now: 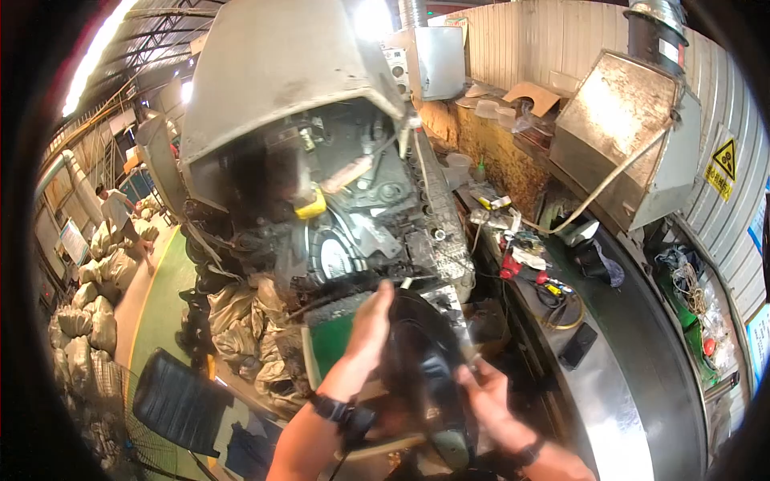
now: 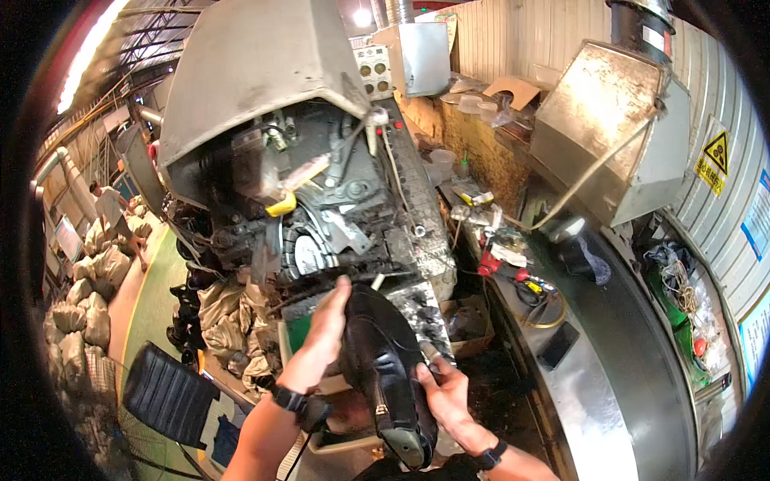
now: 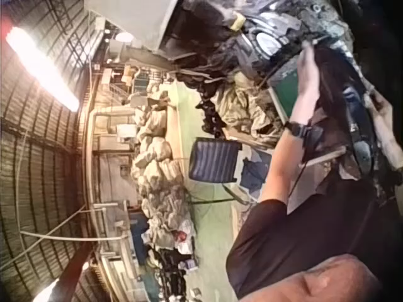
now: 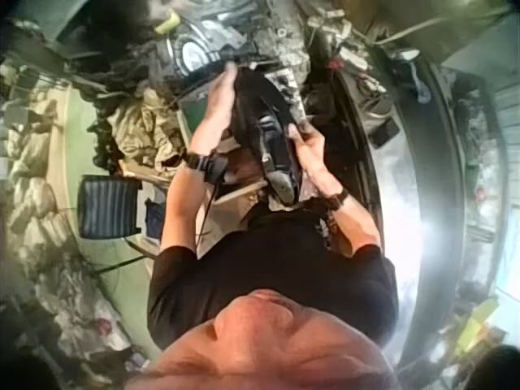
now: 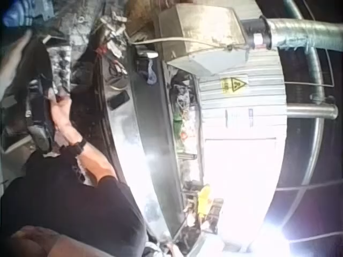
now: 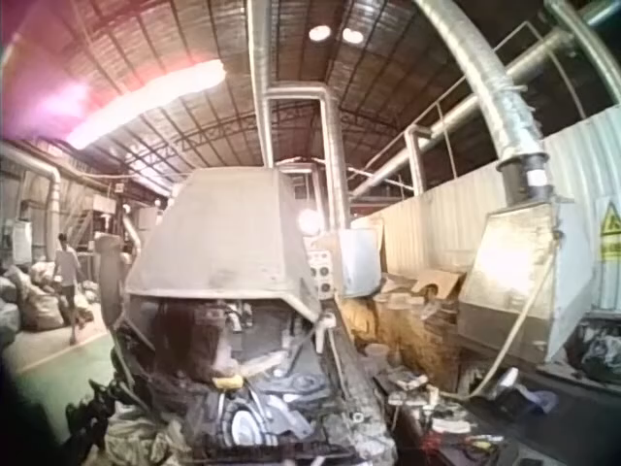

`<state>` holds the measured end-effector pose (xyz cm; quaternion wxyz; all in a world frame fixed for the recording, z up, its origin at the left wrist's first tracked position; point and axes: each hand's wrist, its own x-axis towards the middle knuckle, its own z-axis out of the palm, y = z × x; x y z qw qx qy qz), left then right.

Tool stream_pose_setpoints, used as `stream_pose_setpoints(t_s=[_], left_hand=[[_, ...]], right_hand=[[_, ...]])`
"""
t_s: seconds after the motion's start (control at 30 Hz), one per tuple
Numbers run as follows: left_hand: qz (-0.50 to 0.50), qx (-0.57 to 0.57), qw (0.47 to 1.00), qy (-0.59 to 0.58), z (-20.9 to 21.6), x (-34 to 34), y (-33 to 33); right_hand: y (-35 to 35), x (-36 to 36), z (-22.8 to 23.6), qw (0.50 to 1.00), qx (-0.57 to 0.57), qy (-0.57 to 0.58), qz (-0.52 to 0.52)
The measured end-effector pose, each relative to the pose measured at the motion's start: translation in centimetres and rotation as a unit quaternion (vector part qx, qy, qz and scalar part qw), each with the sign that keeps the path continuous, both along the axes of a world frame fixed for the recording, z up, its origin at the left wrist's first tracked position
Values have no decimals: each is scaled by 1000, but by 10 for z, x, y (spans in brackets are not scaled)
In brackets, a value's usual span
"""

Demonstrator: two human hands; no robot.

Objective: Operating a lasting machine to shape and pull shoe uppers over lasts during manufacturing.

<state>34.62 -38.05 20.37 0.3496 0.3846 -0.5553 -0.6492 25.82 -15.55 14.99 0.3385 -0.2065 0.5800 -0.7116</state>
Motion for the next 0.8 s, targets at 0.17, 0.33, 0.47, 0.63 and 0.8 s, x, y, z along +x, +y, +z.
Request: stream_pose_setpoints(t_s=[0.17, 0.33, 0.47, 0.63, 0.8], left_hand=[[42, 57, 986, 152, -1, 86, -15], [45, 252, 915, 313, -14, 106, -23], [76, 279, 928, 237, -3, 104, -47], [110, 312, 920, 210, -31, 94, -94], [151, 348, 907, 183, -44, 77, -117]], right_hand=[[-97, 32, 36, 996, 21, -86, 24], [-166, 46, 41, 980, -83, -170, 63], [-187, 56, 41, 960, -223, -152, 76], [-241, 36, 33, 989, -2, -134, 60], [-270, 26, 16, 987, 22, -159, 31]])
